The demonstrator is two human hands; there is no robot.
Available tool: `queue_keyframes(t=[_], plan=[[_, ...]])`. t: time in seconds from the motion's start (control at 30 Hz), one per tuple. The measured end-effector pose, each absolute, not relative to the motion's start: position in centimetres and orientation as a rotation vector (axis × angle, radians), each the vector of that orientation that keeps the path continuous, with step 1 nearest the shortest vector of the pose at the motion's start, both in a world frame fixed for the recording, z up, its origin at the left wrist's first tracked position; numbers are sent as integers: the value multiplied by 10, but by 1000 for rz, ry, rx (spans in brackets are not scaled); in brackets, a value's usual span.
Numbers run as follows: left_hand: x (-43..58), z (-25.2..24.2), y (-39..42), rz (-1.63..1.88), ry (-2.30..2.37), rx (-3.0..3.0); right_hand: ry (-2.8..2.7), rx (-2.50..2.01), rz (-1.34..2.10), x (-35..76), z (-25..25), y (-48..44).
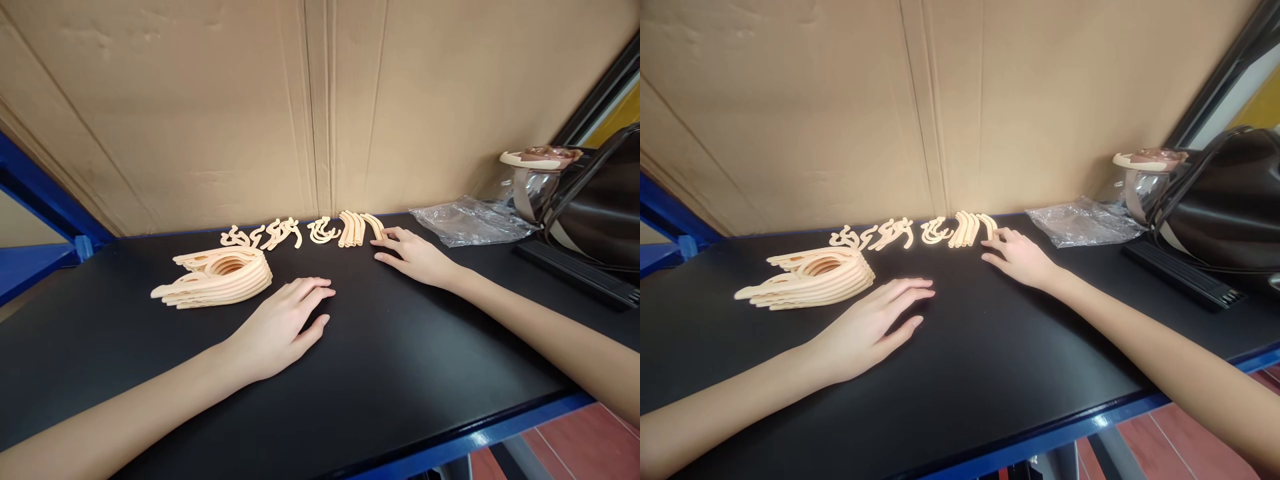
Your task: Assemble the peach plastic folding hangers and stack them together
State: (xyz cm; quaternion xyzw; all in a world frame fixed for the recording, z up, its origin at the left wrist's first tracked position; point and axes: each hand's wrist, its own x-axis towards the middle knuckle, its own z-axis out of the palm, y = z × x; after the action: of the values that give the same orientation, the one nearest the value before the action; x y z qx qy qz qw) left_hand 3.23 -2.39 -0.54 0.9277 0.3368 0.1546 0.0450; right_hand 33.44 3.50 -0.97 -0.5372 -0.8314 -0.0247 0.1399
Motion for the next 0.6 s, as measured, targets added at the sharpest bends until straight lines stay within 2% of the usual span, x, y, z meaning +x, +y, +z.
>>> queue_keyframes(t=[0.33, 0.6], plan=[[32, -7, -24, 478, 1027, 2831, -2195, -1844, -299, 335, -13, 40], [30, -8, -24, 502, 1005, 2842, -2109, -1990, -333, 334, -9, 39]])
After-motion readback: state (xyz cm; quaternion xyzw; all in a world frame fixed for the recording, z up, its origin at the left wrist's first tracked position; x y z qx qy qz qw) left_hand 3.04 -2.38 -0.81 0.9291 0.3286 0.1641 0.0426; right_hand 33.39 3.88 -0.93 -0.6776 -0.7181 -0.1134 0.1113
